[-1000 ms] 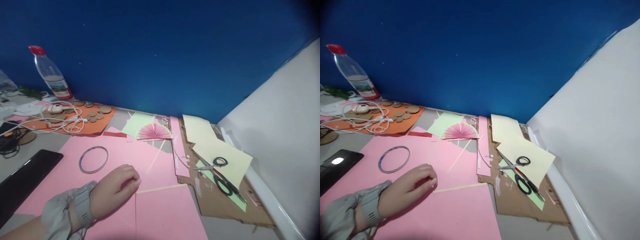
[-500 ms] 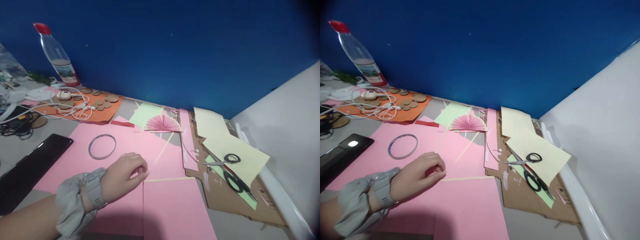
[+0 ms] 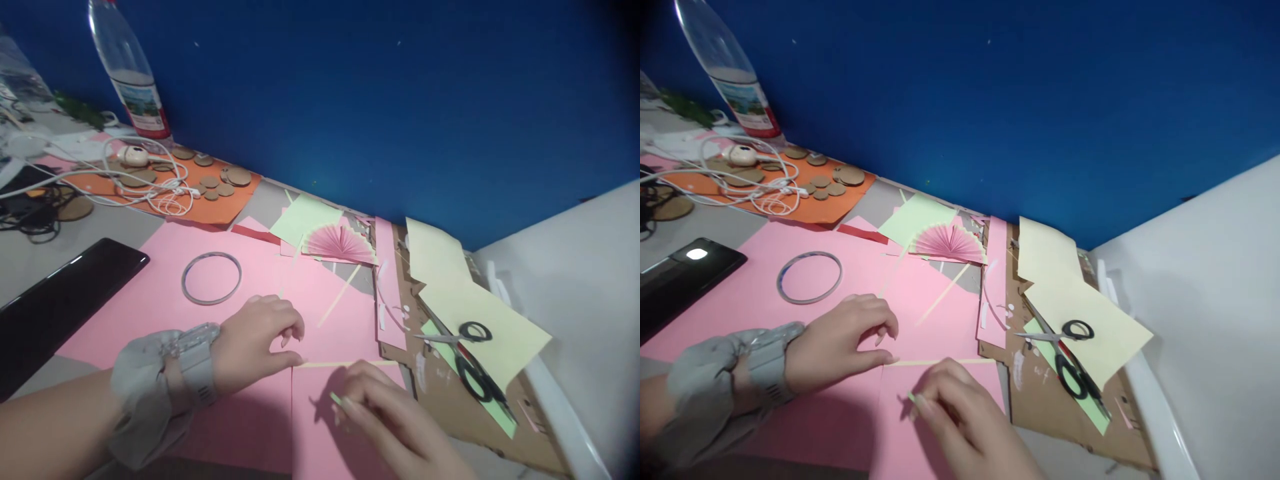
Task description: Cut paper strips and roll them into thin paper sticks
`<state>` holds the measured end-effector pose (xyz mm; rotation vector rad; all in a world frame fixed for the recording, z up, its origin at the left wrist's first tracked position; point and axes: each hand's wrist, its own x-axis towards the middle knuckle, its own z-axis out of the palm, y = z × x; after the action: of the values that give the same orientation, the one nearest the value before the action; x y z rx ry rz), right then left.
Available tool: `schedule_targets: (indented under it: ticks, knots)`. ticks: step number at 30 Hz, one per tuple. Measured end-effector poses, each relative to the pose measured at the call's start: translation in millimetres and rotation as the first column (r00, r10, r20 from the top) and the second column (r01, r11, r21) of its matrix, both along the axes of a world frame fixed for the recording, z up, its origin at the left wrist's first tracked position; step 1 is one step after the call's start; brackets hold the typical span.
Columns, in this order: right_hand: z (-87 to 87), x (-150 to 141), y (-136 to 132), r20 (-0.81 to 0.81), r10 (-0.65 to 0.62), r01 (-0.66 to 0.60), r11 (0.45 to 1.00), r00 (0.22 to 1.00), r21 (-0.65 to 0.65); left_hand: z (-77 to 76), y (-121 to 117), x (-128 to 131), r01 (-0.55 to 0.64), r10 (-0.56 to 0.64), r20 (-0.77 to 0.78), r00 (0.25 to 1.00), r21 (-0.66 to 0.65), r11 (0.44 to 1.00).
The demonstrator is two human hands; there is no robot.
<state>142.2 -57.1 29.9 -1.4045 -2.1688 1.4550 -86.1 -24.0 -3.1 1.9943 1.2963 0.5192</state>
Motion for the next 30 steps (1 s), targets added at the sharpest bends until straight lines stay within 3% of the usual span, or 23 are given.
schedule_targets:
  ticks: [2,6,12,21,30]
  knots:
    - [4.6,-20.1,14.9,-0.001,0.05,-0.05,0.995,0.999,-0.083,0.0,-0.5,-0.1,0.013,-0.013,-0.004,1.0,0.019,1.0]
    - [-1.0,-37.6,23.5,0.075,0.07,-0.062,0.992,0.995,-0.113,-0.1,-0.6,-0.5,0.026,-0.025,-0.026,0.999,0.035,0.999]
    - [-12.8,-34.7,19.2,0.067,0.067,-0.061,0.995,0.996,-0.078,-0.7,2.0,-1.7,0.063,-0.061,-0.042,0.997,0.03,0.998]
    - [-5.5,-36.1,22.1,0.069,0.063,-0.057,0.995,0.996,-0.081,1.4,2.8,-5.7,0.152,-0.151,-0.055,0.987,0.01,0.988]
    - [6.2,-33.8,16.7,0.107,0.155,-0.151,0.988,0.982,-0.04,1.6,2.6,-6.7,0.172,-0.17,-0.096,0.981,0.012,0.985]
